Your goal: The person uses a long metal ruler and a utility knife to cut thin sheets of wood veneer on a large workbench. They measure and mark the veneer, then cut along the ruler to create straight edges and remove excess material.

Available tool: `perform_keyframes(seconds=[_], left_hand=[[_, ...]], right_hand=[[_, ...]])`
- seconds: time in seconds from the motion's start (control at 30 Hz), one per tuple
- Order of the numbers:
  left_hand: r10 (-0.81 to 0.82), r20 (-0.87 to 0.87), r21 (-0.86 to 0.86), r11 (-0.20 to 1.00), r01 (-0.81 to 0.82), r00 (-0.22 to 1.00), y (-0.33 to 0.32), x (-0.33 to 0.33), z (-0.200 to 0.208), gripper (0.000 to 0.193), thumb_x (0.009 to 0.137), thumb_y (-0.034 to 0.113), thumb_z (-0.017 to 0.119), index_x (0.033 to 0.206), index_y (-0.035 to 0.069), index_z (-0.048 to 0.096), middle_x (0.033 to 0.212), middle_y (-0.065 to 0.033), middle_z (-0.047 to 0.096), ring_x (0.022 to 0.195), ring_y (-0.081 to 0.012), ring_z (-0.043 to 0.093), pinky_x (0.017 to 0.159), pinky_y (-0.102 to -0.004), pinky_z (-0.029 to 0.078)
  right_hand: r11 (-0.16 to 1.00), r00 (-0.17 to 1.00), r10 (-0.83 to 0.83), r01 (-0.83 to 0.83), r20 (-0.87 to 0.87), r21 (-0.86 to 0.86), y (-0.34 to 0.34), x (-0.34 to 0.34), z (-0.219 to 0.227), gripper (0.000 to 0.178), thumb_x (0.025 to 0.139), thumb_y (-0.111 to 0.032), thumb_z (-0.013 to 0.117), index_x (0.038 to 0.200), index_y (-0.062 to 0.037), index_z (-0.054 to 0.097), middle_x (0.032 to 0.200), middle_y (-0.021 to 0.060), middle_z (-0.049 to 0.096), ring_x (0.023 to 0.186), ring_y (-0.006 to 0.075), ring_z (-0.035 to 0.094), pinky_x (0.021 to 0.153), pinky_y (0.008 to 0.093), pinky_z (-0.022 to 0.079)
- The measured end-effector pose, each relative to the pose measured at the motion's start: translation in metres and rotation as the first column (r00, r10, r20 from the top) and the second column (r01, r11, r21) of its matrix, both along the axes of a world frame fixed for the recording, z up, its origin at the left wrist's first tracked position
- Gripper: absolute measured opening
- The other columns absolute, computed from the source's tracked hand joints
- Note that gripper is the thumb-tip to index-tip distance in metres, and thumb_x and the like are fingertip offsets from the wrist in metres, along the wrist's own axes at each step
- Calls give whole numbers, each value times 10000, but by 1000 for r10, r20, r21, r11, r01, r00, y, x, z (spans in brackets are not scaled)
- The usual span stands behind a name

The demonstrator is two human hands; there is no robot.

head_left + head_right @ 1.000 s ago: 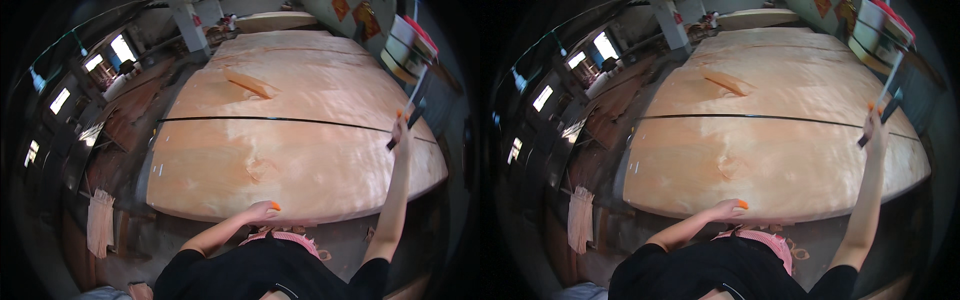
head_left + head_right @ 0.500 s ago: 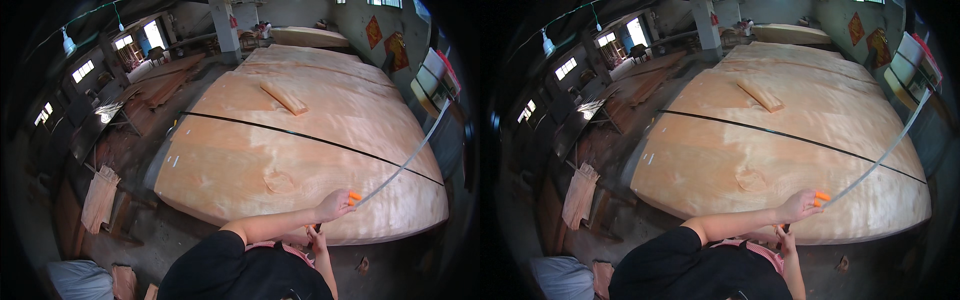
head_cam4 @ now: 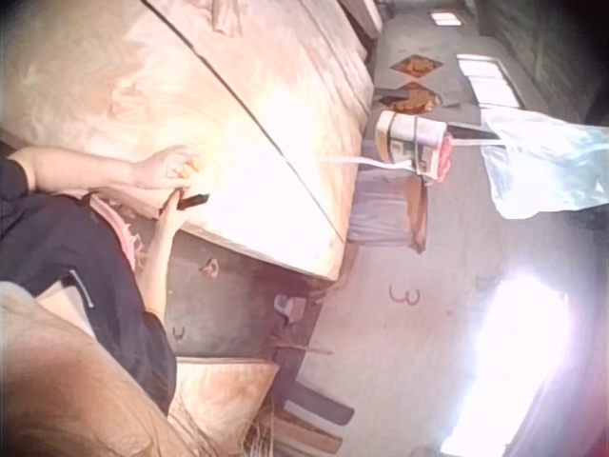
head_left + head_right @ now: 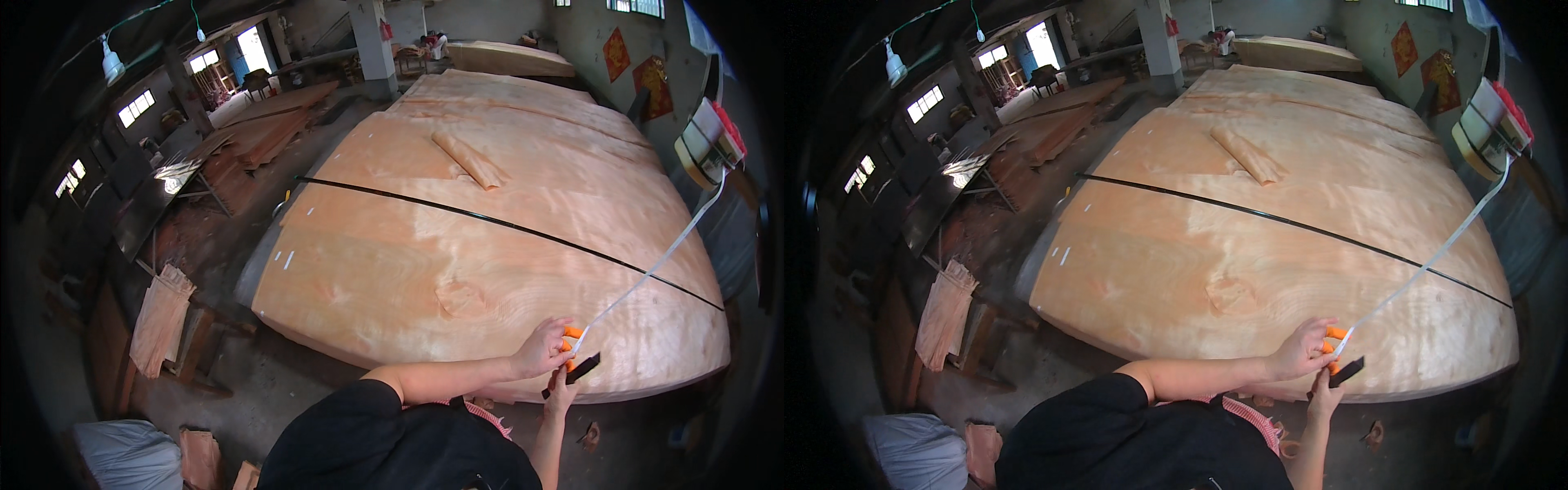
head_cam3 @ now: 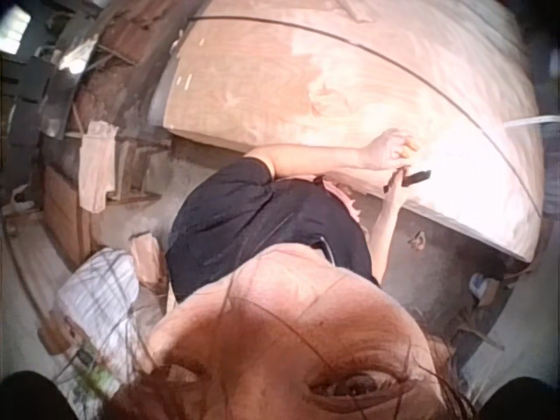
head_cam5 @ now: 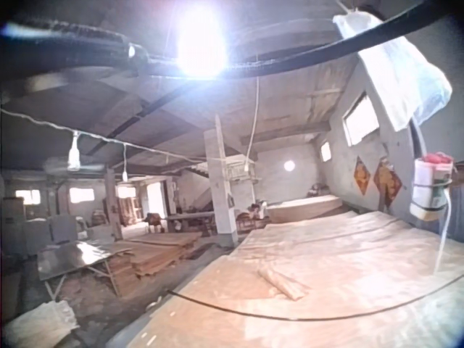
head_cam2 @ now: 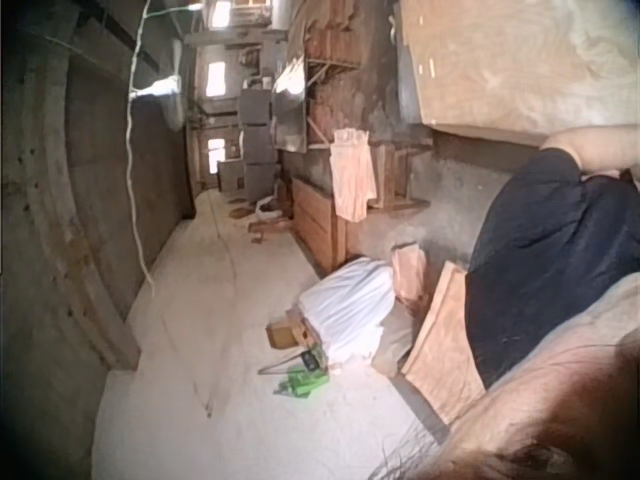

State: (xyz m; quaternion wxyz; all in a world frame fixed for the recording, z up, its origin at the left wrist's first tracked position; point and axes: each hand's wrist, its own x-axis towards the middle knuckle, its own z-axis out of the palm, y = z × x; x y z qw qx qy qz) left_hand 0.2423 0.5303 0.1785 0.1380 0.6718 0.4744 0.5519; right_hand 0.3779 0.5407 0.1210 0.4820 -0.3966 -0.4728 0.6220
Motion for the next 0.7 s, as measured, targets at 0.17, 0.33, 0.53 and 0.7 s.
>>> perform_keyframes(seconds=[0.17, 0.33, 0.53, 0.7], left_hand=[[-116, 211, -96, 986, 138, 971, 0, -2, 9, 85, 761, 106, 560, 776, 49, 622, 1060, -68, 555, 1150, -245, 344, 911, -358, 319], [-60, 714, -292, 880, 374, 698, -10, -2, 28, 172, 830, 130, 493, 892, 26, 616, 1028, -26, 568, 1017, -129, 444, 837, -271, 368], [-65, 786, -188, 922, 338, 615, 25, -46, 24, 274, 850, 215, 493, 1057, 48, 559, 945, -19, 579, 858, -56, 481, 765, -217, 380], [-113, 509, -499, 769, 399, 853, -1, -52, -36, 256, 816, 219, 538, 995, 42, 588, 848, -35, 608, 760, -94, 534, 679, -245, 418]], right_hand=[[997, 1000, -28, 28, 2, 75, -6, -9, -1, 125, 848, -160, 504, 779, -56, 509, 572, -45, 417, 437, 24, 352, 401, 170, 248], [886, 994, -73, 103, -83, 451, -17, -25, 30, 157, 832, -85, 504, 795, 57, 559, 659, 57, 563, 545, 93, 493, 502, 204, 379], [879, 971, -130, 20, 199, 477, -26, -38, 18, 207, 867, -135, 451, 729, 0, 528, 642, 19, 507, 548, 70, 430, 525, 194, 337], [916, 930, 67, -201, 362, 348, -11, -32, 9, 114, 846, -76, 451, 771, -5, 500, 648, 10, 480, 542, 61, 430, 511, 189, 340]])
